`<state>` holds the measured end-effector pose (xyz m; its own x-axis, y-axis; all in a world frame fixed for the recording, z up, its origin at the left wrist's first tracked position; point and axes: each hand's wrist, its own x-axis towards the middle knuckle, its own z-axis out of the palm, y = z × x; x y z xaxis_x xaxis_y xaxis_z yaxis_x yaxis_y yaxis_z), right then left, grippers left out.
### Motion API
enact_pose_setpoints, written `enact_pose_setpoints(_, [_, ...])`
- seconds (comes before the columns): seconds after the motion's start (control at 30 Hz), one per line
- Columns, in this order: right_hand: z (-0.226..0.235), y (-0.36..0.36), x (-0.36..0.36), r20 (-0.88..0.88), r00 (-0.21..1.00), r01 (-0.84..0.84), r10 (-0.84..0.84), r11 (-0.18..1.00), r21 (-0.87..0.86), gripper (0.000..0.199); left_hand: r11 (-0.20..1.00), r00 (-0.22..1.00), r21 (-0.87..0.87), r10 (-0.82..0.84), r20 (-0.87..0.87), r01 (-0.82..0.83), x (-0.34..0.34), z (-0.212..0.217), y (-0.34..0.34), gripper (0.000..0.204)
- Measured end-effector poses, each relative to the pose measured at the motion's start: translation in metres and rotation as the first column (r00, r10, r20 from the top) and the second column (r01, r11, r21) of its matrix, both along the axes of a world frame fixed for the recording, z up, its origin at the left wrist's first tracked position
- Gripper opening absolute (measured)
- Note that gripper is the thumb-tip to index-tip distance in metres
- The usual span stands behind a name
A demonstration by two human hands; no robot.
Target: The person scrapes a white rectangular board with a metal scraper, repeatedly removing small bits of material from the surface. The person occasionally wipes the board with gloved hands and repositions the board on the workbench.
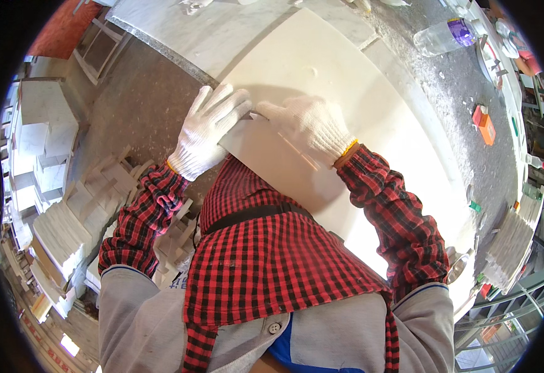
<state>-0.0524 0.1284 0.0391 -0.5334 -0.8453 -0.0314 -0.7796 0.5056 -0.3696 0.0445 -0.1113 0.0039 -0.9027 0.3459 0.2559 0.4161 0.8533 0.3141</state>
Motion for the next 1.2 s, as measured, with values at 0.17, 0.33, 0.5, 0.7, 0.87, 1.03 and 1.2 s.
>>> enact_pose_setpoints(0.17, [0.003,-0.001,0.005,0.044,0.999,0.022,-0.021,1.0,-0.021,0.023,0.999,1.0,-0.036,0.004,0.024,-0.004,-0.002,0.005,0.002,0.048])
enact_pose_setpoints(0.33, [0.005,-0.004,0.01,0.06,0.997,0.049,-0.047,0.998,-0.033,0.023,0.997,1.0,-0.079,-0.006,0.008,0.006,-0.002,0.005,0.002,0.048])
enact_pose_setpoints(0.5, [0.006,-0.002,0.015,0.063,0.995,0.086,-0.083,0.995,-0.048,0.023,0.996,0.999,-0.086,-0.004,0.047,0.008,-0.003,0.005,0.001,0.052])
enact_pose_setpoints(0.7, [0.006,-0.002,0.021,0.106,0.987,0.121,-0.121,0.993,0.009,0.024,0.995,0.998,-0.096,-0.019,0.055,0.024,-0.002,0.003,0.0,0.06])
enact_pose_setpoints(0.87, [0.004,-0.001,0.026,0.077,0.989,0.133,-0.13,0.991,-0.035,0.025,0.997,0.998,-0.069,-0.027,0.05,0.03,-0.003,0.01,0.002,0.061])
enact_pose_setpoints(1.03, [0.004,-0.001,0.033,0.082,0.98,0.183,-0.182,0.983,-0.007,0.028,0.999,0.998,-0.012,-0.029,0.055,0.03,-0.006,0.006,0.003,0.058])
enact_pose_setpoints(1.2, [0.007,-0.007,0.044,0.145,0.957,0.248,-0.252,0.968,0.042,0.033,0.996,0.998,-0.078,-0.047,0.041,0.05,-0.007,0.01,0.004,0.06])
